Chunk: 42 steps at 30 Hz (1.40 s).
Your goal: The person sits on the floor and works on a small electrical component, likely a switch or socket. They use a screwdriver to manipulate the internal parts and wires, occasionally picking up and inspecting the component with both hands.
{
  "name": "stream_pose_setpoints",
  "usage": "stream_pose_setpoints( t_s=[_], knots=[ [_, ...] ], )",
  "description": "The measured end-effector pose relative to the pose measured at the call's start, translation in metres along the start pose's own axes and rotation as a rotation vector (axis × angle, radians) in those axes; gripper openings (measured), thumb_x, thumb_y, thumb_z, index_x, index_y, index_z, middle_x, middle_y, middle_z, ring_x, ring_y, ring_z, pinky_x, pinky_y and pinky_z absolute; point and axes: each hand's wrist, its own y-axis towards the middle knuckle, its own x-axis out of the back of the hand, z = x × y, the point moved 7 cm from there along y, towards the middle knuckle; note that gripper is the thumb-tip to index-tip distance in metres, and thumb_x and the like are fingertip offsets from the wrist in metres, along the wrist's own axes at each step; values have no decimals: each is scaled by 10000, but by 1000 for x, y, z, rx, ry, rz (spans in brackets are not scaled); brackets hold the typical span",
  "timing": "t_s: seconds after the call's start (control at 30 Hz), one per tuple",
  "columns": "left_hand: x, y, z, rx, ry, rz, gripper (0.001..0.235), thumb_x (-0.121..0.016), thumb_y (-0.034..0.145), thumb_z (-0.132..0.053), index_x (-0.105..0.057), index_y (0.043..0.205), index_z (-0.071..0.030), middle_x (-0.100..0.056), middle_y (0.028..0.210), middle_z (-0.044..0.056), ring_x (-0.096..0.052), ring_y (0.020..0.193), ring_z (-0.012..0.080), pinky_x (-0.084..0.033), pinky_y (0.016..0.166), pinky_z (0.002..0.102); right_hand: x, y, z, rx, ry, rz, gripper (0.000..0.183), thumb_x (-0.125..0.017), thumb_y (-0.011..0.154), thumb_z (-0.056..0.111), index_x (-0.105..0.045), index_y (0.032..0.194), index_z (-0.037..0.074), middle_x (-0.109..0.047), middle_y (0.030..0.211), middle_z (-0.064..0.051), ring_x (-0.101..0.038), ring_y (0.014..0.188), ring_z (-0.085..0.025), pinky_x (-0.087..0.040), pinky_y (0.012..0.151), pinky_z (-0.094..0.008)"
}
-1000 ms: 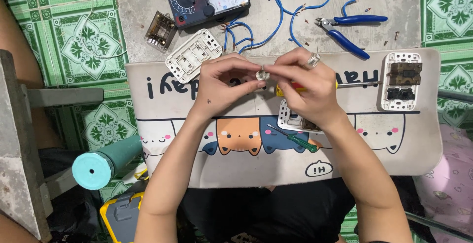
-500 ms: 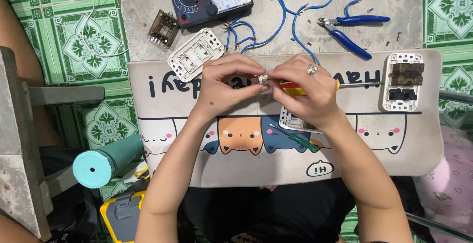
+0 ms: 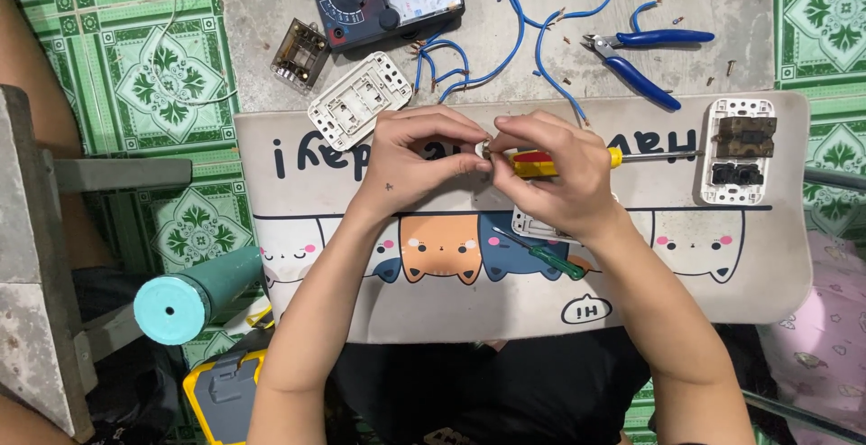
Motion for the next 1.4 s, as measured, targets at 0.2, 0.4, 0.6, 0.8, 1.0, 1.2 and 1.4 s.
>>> stream_pose_setpoints(
  t_s=[0.2,0.4,0.6,0.8,1.0,1.2,1.4],
  knots=[
    [1,0,-1,-29,14,-5,237,-914,760,0,-797,961,-45,-787,885,127,-751,732,182,-602,696,301,1,-1,-1,-46,-38,-12,380,-774,860,-127,-646,1204,-33,-785,851,-75,-760,732,-268,-600,740,-367],
    [2,1,-2,-37,23,-8,240,-917,758,-6,-799,962,-51,-790,890,124,-756,732,184,-600,695,301,1,-1,-1,-31,-15,-22,382,-778,846,-155,-648,1189,-49,-783,842,-93,-759,725,-284,-603,734,-377],
    [2,-1,0,-6,48,-7,249,-912,758,6,-801,970,-60,-798,916,123,-758,759,180,-596,711,290,-2,2,-1,-63,-12,0,402,-786,830,-171,-661,1187,-33,-790,857,-105,-749,725,-279,-604,704,-370],
    [25,2,21,89,99,-123,284,-923,776,-11,-790,1021,-65,-788,936,146,-744,804,177,-613,748,291,4,9,-10,-237,-1,177,296,-752,817,-140,-696,1079,-15,-724,801,-120,-697,746,-325,-597,702,-405],
    [32,-3,35,191,75,-173,287,-898,818,-23,-778,1075,-74,-780,937,101,-745,855,146,-634,773,253,-16,-6,-20,-70,-367,464,58,-807,823,50,-765,839,88,-732,918,-67,-623,881,-281,-513,793,-390],
    [35,-3,35,240,-6,-193,289,-907,804,-35,-778,1060,-60,-775,931,93,-737,866,122,-639,788,232,-17,6,-2,-81,-319,644,56,-833,815,82,-819,865,104,-727,924,-74,-594,883,-282,-481,802,-393],
    [27,-5,45,229,-187,-150,297,-878,836,-53,-745,1098,-10,-775,913,132,-755,829,151,-645,768,248,-31,-15,-17,105,-555,682,118,-806,911,216,-757,809,183,-628,867,14,-534,860,-198,-451,857,-355]
  ],
)
